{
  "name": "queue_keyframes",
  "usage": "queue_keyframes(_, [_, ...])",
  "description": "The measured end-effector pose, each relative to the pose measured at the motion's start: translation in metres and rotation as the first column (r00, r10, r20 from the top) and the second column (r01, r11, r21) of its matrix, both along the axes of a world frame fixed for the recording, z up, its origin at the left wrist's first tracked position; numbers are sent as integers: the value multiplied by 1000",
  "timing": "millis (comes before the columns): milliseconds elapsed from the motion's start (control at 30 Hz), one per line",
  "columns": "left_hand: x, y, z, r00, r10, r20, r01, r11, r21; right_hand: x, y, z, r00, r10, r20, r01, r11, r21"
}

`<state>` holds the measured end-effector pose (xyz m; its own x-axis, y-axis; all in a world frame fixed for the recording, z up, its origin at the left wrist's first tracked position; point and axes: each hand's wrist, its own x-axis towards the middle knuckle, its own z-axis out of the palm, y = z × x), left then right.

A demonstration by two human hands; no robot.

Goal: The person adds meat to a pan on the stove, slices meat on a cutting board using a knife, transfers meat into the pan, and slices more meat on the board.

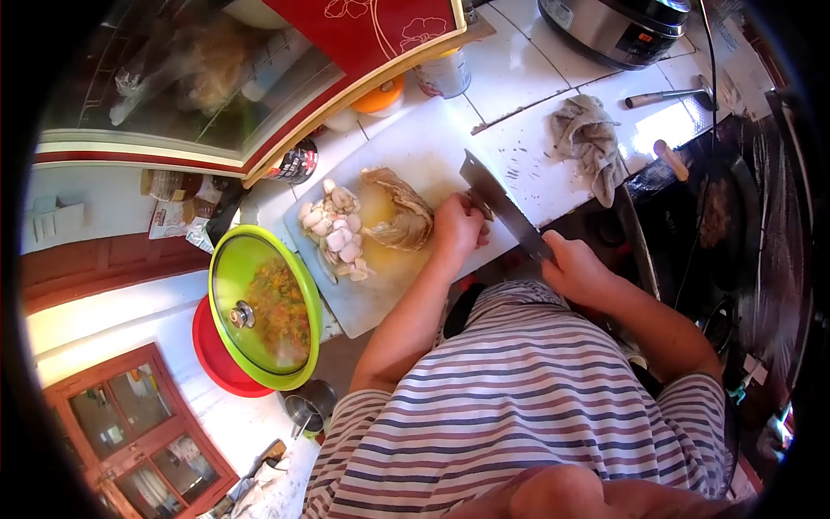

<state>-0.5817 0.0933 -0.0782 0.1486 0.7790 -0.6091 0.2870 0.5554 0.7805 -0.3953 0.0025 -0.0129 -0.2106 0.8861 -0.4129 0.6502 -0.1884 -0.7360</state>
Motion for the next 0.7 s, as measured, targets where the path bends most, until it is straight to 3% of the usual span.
queue_keyframes(167, [1,-11,-11,994,75,-81,-50,961,271,3,0,-6,990,-61,-130,53,997,-65])
queue_keyframes(267, [2,-10,-8,985,28,-170,28,948,318,5,-1,-11,985,-59,-165,55,998,-26])
queue_keyframes(500, [-1,-7,-17,984,2,-177,55,946,319,11,2,0,952,-145,-268,94,976,-195])
queue_keyframes(533, [-1,-7,-16,990,10,-139,31,958,286,12,3,0,946,-170,-278,95,960,-264])
queue_keyframes(700, [-1,-2,-3,997,26,-74,-18,994,106,14,3,2,939,-188,-287,104,953,-285])
